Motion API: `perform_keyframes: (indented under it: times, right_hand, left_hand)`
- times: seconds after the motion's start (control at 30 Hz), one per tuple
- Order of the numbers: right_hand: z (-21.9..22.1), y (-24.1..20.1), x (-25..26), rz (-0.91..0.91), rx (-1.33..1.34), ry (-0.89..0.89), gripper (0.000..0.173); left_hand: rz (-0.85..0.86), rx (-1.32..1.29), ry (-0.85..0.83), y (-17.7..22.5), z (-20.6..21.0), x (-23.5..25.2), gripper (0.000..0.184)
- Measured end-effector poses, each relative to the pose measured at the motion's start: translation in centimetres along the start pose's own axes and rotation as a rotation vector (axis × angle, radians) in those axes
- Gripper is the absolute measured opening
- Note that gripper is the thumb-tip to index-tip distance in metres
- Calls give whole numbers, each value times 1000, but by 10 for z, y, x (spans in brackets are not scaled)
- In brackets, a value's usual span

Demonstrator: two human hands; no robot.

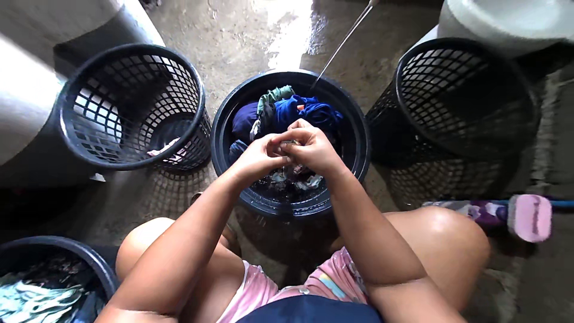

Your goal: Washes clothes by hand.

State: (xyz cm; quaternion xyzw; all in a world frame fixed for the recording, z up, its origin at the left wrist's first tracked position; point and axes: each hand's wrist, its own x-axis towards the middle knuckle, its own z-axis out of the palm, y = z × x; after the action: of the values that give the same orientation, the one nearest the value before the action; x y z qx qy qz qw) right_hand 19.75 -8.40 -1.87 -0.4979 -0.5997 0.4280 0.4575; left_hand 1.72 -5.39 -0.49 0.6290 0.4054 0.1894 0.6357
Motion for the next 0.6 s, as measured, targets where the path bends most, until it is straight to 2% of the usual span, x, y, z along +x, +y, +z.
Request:
perform_keyframes:
  times: [0.07, 0.1, 0.2, 0.27, 0.33, 0.4, 0.47, 0.53, 0.6]
  right_hand:
    - [-7, 5, 0, 15, 94, 35, 25]
    - [-13, 6, 0, 40, 109, 12, 27]
    - [-24, 15, -2, 150, -40, -208, 26]
    - [-22, 39, -2, 230, -159, -334, 22]
    - [-24, 68, -4, 270, -169, -432, 14]
    - [-38, 80, -8, 214, -50, -463, 14]
    - [-51, 73, -7, 83, 143, -412, 17]
    - [-52, 57, 1, 5, 219, -396, 11]
    - [-37, 43, 7, 18, 221, -430, 44]
  left_hand:
    - [34, 95, 82, -8, 2, 5, 21]
    - [84, 118, 116, -10, 2, 6, 16]
    - [265, 42, 182, -8, 4, 3, 14]
    - [355, -55, 215, -5, 5, 1, 11]
    - [380, -90, 259, -2, -1, -4, 9]
    - [380, -86, 275, 0, -15, -9, 8]
    - [378, -122, 274, -4, -28, -15, 4]
    - [377, -182, 227, -9, -29, -20, 7]
    - [356, -139, 198, -9, -16, -20, 12]
